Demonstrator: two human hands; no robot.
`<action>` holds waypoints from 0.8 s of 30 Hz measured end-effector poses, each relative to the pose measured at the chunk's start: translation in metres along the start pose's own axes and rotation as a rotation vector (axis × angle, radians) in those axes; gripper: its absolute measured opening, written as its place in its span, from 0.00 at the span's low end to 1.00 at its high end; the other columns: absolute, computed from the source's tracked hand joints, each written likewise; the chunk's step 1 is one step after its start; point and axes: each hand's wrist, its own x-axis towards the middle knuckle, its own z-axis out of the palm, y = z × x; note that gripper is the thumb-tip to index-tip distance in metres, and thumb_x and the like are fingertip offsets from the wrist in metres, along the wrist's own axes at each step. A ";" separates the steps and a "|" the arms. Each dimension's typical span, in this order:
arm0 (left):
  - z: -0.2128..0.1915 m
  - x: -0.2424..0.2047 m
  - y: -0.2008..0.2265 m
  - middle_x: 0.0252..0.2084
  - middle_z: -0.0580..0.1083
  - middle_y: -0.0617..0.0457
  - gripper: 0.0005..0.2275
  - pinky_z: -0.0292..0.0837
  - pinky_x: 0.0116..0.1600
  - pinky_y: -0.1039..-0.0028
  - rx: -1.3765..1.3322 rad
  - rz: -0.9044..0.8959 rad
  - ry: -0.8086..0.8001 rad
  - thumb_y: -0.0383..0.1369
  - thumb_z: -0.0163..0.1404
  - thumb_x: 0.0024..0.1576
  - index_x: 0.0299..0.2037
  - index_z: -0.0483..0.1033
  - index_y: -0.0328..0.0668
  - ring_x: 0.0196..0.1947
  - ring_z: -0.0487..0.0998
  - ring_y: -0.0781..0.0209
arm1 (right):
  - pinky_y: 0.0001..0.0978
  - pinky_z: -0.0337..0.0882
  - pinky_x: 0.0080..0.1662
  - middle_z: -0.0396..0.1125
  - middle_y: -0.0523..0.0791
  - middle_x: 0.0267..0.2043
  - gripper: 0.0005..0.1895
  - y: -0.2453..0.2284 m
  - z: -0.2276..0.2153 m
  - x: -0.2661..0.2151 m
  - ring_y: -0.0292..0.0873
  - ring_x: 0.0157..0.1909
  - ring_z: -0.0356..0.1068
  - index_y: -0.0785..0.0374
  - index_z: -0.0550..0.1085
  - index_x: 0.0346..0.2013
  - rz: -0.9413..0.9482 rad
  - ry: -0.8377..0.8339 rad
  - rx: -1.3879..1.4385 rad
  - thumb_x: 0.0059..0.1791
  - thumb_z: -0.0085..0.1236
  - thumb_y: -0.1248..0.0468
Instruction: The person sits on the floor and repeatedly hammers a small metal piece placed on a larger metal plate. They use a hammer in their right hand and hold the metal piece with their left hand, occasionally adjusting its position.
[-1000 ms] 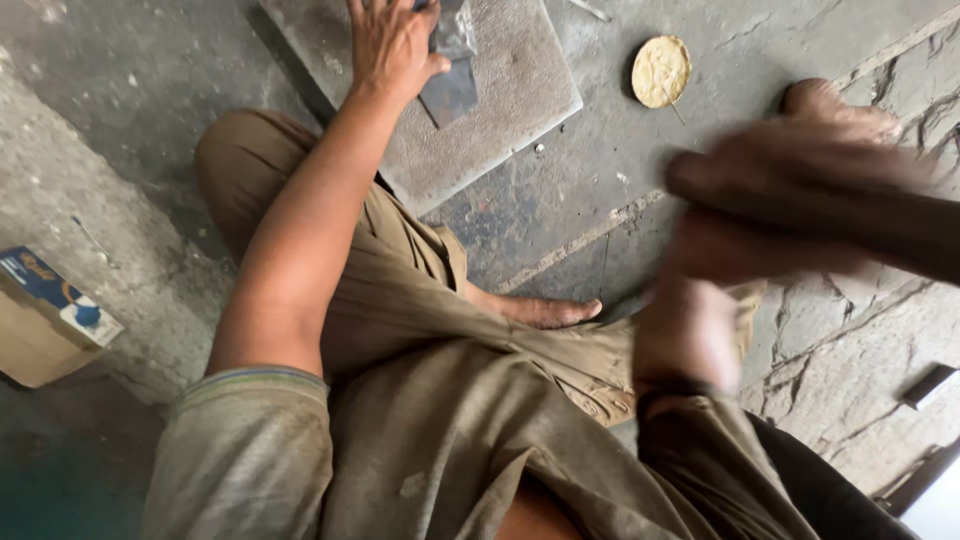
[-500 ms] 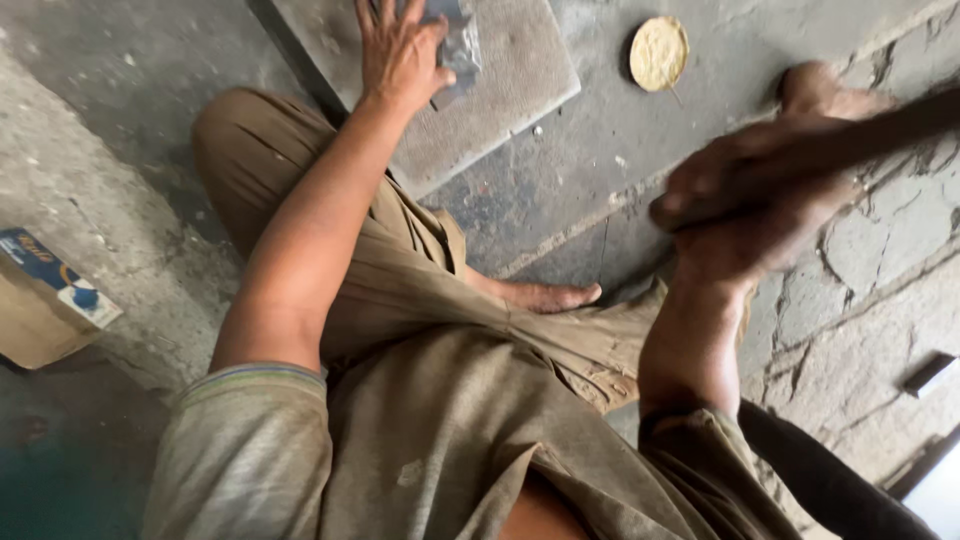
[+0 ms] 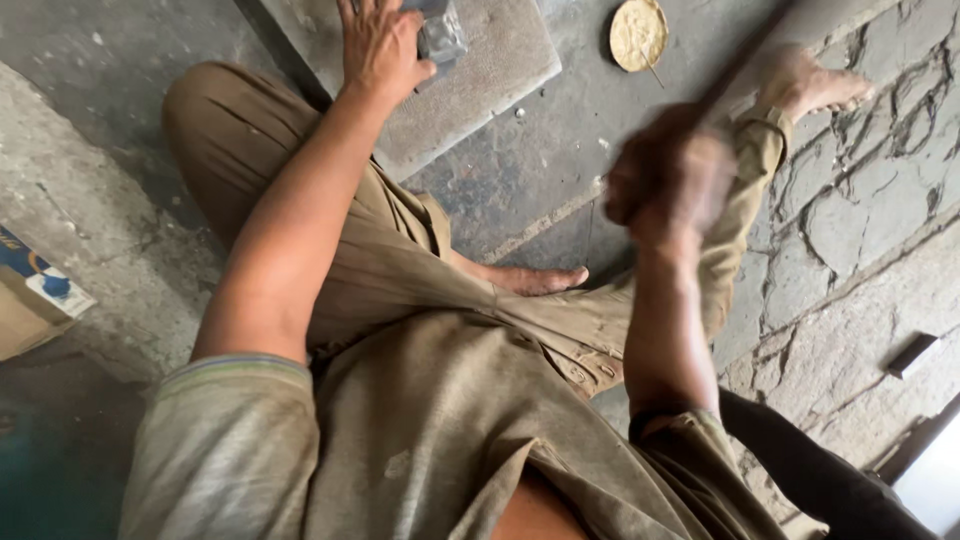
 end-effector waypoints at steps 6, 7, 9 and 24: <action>0.011 -0.011 0.011 0.65 0.69 0.42 0.31 0.40 0.69 0.32 -0.029 -0.067 -0.108 0.52 0.70 0.41 0.52 0.82 0.44 0.68 0.60 0.36 | 0.28 0.64 0.20 0.65 0.42 0.25 0.13 0.052 0.033 0.002 0.35 0.20 0.62 0.58 0.71 0.41 -0.345 -0.070 -0.021 0.59 0.46 0.53; 0.009 -0.013 0.011 0.65 0.69 0.42 0.30 0.40 0.71 0.32 -0.048 -0.072 -0.116 0.51 0.70 0.43 0.53 0.82 0.44 0.68 0.61 0.37 | 0.28 0.65 0.20 0.65 0.41 0.24 0.13 0.073 0.046 0.004 0.34 0.19 0.62 0.58 0.71 0.43 -0.245 -0.083 -0.202 0.59 0.45 0.53; 0.001 -0.015 0.008 0.66 0.70 0.41 0.29 0.39 0.73 0.33 -0.078 -0.071 -0.126 0.50 0.69 0.48 0.57 0.81 0.44 0.69 0.61 0.38 | 0.26 0.65 0.20 0.65 0.40 0.24 0.13 0.102 0.062 0.006 0.33 0.19 0.61 0.56 0.71 0.46 -0.053 -0.155 -0.515 0.59 0.44 0.52; 0.011 0.004 0.021 0.79 0.50 0.44 0.45 0.25 0.78 0.30 -0.178 -0.108 -0.253 0.55 0.69 0.41 0.73 0.68 0.60 0.80 0.43 0.36 | 0.27 0.65 0.21 0.64 0.39 0.25 0.22 0.119 0.021 -0.057 0.32 0.20 0.61 0.62 0.67 0.44 0.146 -0.206 0.068 0.58 0.49 0.44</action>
